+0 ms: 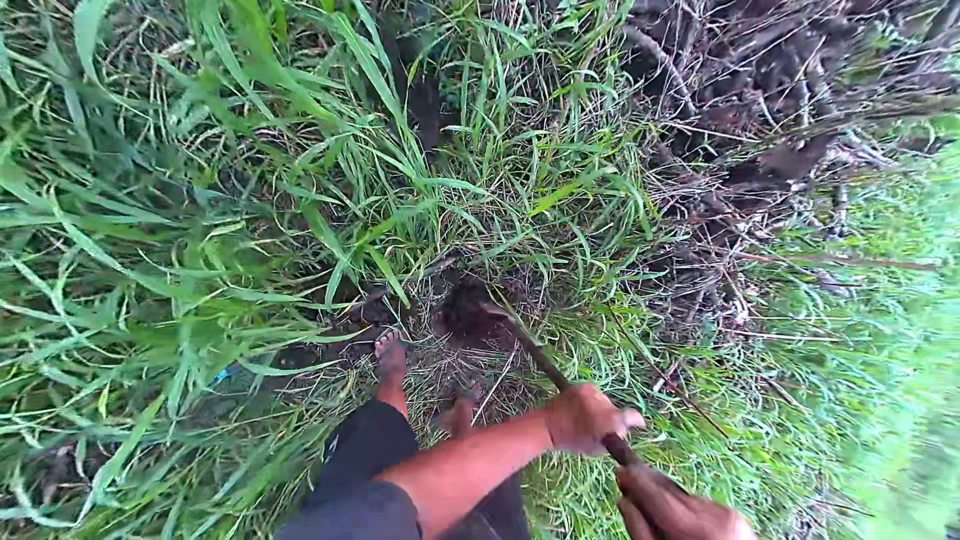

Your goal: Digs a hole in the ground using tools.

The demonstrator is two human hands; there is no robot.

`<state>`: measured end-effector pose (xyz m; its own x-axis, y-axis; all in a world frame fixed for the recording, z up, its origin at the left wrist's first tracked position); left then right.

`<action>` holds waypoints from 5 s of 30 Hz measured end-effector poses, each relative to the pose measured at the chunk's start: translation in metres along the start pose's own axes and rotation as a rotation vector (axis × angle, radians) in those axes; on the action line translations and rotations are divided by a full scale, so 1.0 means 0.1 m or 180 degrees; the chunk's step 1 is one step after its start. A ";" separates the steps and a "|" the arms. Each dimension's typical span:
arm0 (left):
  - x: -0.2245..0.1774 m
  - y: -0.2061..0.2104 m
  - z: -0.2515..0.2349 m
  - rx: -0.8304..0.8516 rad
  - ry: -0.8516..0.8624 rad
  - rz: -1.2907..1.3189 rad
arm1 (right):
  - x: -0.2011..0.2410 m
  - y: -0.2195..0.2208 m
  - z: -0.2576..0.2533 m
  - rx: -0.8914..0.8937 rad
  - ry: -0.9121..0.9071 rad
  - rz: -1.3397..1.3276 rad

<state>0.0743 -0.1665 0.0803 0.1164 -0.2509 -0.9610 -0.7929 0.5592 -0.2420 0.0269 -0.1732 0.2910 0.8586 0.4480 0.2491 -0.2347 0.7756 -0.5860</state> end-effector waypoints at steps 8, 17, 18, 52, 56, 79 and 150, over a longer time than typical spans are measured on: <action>1.59 0.40 1.53 0.0259 -0.3410 0.1258 | -1.14 -0.25 -2.20 -0.0116 0.0086 -0.0218; 1.43 0.70 1.65 -0.0365 -0.3735 0.2463 | -1.32 -0.14 -2.21 0.0566 0.0100 -0.1314; 1.37 0.76 1.50 -0.0565 -0.3700 0.2911 | -1.18 0.20 -1.97 0.0805 0.0063 -0.1535; 1.36 2.21 -0.27 -0.0620 -0.5411 0.3228 | -1.55 2.21 -0.01 -0.1567 0.1500 -0.4319; 1.55 2.46 -0.70 -0.0961 -0.5520 0.3103 | -2.32 2.24 -0.11 -0.1491 0.1422 -0.4354; 2.25 4.17 -1.38 -0.1413 -0.5792 0.1820 | -4.44 3.93 0.06 -0.1686 0.0936 -0.5139; 1.72 3.59 0.09 -0.3809 -0.3538 0.4147 | -4.11 4.61 1.04 -0.2211 0.2052 -0.4526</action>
<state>-0.1844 -0.0016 -0.1734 -0.8344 0.5022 -0.2271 -0.5472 -0.8039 0.2330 -0.4813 0.0466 -0.0013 0.2728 -0.7470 0.6063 0.8984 -0.0276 -0.4382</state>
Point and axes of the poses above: each hand's wrist, its own z-axis away from the middle knuckle, its own y-axis out of the palm, x = y × z, the point moved 3 cm from there along -z, towards the middle knuckle, and after that the axes turned 15 degrees about x, right-handed, at the moved point
